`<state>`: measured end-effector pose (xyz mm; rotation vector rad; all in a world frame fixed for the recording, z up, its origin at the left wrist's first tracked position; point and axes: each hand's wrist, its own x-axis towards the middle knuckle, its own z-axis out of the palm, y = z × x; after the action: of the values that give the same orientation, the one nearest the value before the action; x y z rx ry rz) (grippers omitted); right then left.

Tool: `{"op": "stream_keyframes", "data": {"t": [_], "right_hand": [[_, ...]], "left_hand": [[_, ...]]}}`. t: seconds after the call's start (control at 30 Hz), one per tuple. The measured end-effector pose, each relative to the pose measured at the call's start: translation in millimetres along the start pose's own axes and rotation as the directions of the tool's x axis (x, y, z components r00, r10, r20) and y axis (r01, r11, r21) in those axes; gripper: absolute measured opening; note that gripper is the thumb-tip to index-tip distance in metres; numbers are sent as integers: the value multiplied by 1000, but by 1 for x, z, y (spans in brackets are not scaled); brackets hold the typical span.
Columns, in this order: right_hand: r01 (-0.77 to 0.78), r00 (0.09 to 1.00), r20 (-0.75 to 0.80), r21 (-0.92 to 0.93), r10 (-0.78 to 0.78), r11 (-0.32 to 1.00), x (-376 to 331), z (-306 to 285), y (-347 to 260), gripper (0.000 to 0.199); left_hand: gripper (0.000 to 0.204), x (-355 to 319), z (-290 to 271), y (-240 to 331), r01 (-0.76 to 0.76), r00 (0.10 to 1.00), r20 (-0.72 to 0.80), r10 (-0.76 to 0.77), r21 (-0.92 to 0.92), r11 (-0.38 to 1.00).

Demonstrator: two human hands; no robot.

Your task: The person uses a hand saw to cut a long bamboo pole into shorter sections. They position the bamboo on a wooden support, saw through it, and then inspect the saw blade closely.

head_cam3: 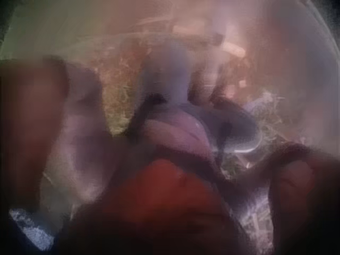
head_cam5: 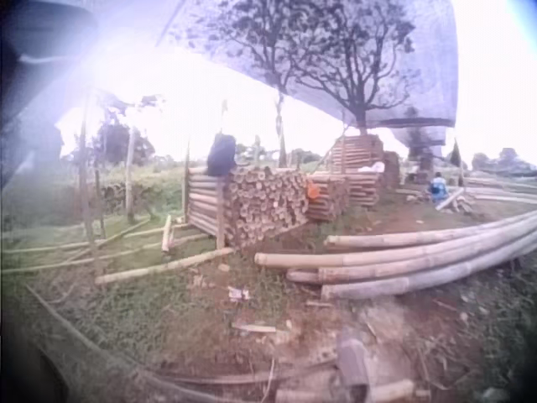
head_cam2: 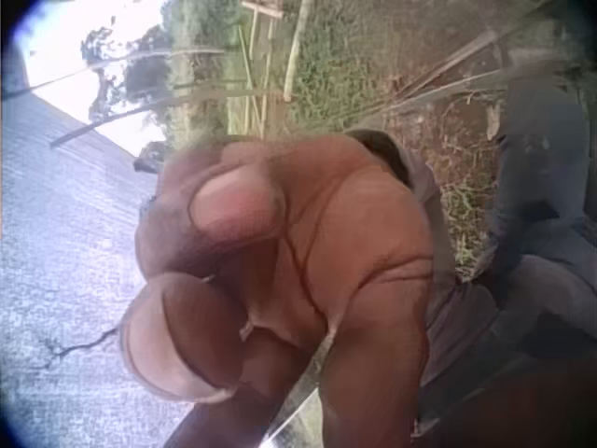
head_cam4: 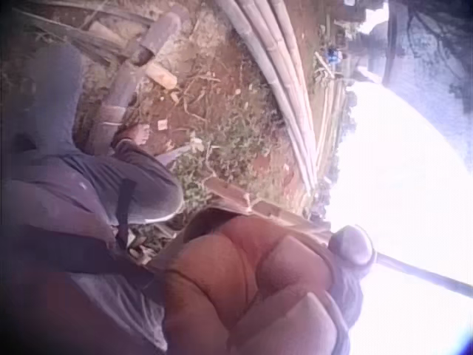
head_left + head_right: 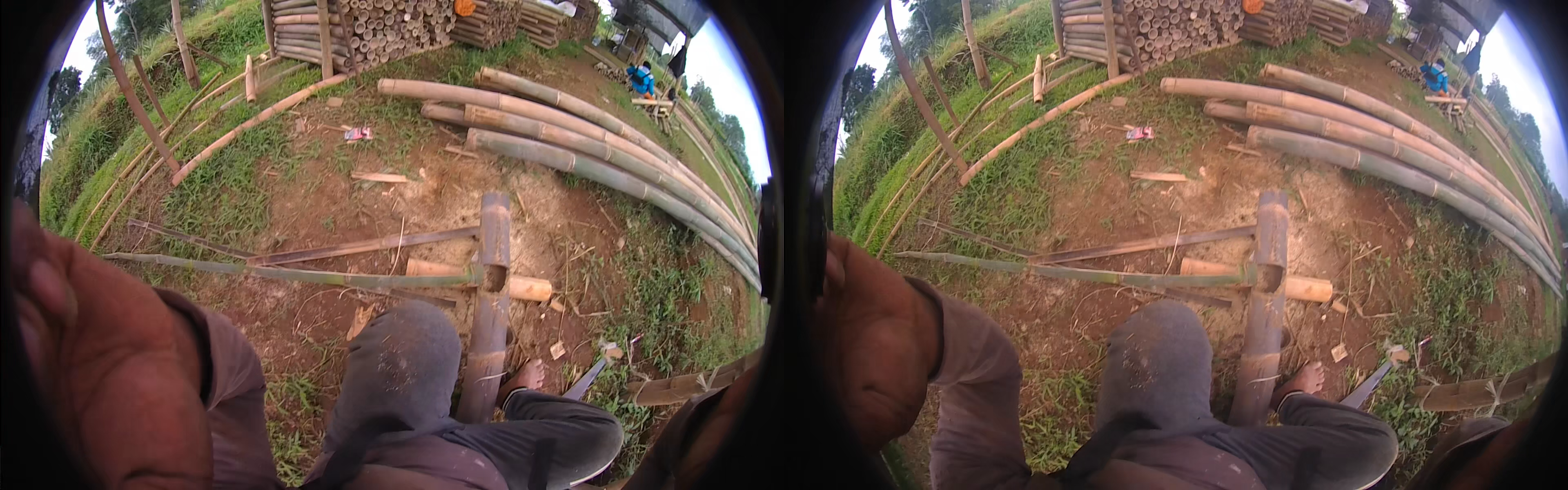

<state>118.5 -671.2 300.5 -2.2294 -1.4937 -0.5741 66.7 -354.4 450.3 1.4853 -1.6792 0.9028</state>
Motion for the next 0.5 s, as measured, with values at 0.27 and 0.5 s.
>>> {"op": "stream_keyframes", "data": {"t": [0.27, 0.5], "right_hand": [[-179, 972, -195, -253, 131, 951, 10, -100, 30, 45], [-555, 760, 358, -76, 542, 828, -71, 83, 161, 39]], "left_hand": [[44, -295, 99, -135, 960, 131, -355, -926, 280, 28], [79, -428, 201, -111, 640, -168, -8, -986, 760, -115]]}}
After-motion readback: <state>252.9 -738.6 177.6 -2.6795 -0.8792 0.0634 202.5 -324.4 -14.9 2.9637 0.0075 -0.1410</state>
